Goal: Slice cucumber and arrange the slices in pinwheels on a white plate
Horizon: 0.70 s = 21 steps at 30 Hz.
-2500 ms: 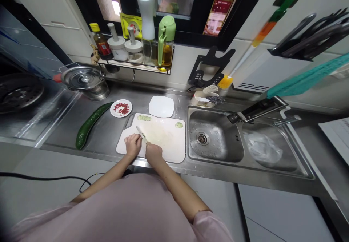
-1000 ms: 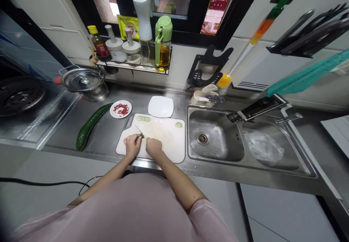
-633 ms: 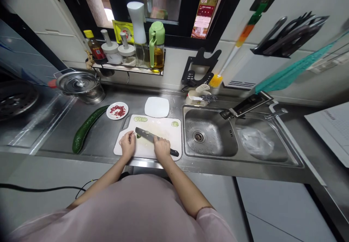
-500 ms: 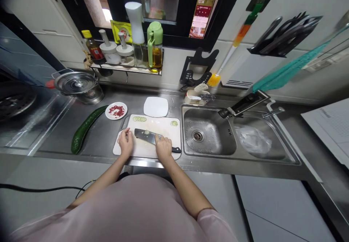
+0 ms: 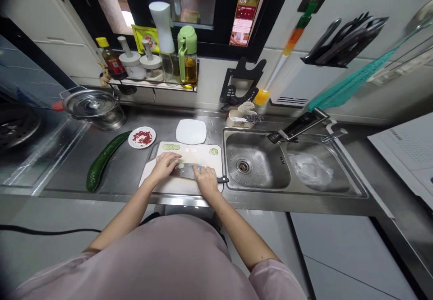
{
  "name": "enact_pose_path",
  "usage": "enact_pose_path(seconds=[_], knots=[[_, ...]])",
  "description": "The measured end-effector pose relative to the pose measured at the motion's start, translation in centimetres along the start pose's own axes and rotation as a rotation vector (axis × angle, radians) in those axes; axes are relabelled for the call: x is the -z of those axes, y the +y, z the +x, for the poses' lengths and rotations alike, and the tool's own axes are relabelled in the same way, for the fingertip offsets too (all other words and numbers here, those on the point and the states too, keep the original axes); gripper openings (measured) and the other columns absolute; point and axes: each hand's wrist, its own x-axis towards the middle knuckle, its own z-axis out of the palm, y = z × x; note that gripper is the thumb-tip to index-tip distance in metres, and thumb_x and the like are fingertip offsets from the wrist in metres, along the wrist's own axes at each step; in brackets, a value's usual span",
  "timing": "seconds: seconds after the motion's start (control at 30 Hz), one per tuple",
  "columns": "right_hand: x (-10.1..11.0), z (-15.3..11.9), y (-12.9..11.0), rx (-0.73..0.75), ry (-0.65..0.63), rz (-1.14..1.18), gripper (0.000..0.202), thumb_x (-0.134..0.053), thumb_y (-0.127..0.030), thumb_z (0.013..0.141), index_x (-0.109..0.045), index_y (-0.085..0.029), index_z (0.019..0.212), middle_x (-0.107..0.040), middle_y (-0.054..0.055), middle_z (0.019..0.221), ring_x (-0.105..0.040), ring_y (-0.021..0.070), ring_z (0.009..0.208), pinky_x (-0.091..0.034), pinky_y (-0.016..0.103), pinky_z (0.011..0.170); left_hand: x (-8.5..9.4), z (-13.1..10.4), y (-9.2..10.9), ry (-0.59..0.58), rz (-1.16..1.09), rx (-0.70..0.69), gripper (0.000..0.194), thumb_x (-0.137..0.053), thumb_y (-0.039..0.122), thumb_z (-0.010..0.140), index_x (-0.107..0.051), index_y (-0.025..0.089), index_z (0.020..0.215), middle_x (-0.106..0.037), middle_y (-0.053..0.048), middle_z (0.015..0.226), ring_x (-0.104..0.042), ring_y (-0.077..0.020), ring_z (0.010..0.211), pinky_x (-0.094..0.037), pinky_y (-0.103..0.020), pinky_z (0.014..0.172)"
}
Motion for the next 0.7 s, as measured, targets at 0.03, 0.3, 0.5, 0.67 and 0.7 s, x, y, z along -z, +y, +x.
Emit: enact_pose_path(seconds=[0.03,0.3,0.5,0.67,0.7], knots=[[0.0,-0.1,0.0,0.005,0.003,0.000,0.047,-0.037,-0.019,0.097,-0.043,-0.022,0.143,-0.062,0.015,0.105,-0.051,0.0247,0.097,-0.031,0.037,0.084,-0.1,0.0,0.1,-0.030,0.013,-0.020,0.023,-0.052,0.030,0.089,-0.071,0.029,0.102,-0.068,-0.005,0.109,-0.053,-0.0249,0.108,-0.032,-0.041,0.095],[-0.7,-0.6,-0.2,0.009,0.010,-0.001,0.045,-0.037,-0.019,0.097,-0.045,-0.021,0.141,-0.063,0.014,0.102,-0.050,0.0244,0.097,-0.030,0.036,0.083,-0.7,0.0,0.4,-0.092,-0.027,0.003,0.005,-0.063,0.023,0.077,-0.068,0.023,0.076,-0.069,-0.005,0.088,-0.057,-0.0236,0.093,-0.036,-0.039,0.087],[-0.6,-1.0,0.2,-0.021,-0.007,-0.001,0.046,-0.043,-0.021,0.095,-0.045,-0.021,0.141,-0.063,0.014,0.104,-0.051,0.0244,0.097,-0.030,0.036,0.083,-0.9,0.5,0.0,0.120,-0.681,0.334,0.023,-0.062,0.032,0.072,-0.068,0.018,0.089,-0.063,-0.001,0.069,-0.055,-0.0135,0.067,-0.044,-0.027,0.068],[-0.9,-1.4,0.3,-0.050,-0.031,-0.002,0.047,-0.048,-0.026,0.093,-0.046,-0.022,0.140,-0.063,0.014,0.104,-0.052,0.0249,0.098,-0.030,0.035,0.083,0.3,0.6,0.4,0.155,-1.003,0.520,0.033,-0.072,0.033,0.060,-0.072,0.015,0.088,-0.069,-0.005,0.081,-0.057,-0.0134,0.070,-0.042,-0.024,0.061],[-1.0,-1.5,0.3,-0.055,-0.033,-0.002,0.046,-0.048,-0.027,0.094,-0.046,-0.022,0.140,-0.063,0.013,0.104,-0.053,0.0249,0.099,-0.030,0.036,0.083,0.6,0.6,0.4,0.161,-1.015,0.557,0.032,-0.073,0.033,0.059,-0.073,0.016,0.087,-0.069,-0.005,0.080,-0.056,-0.0129,0.069,-0.041,-0.023,0.059]])
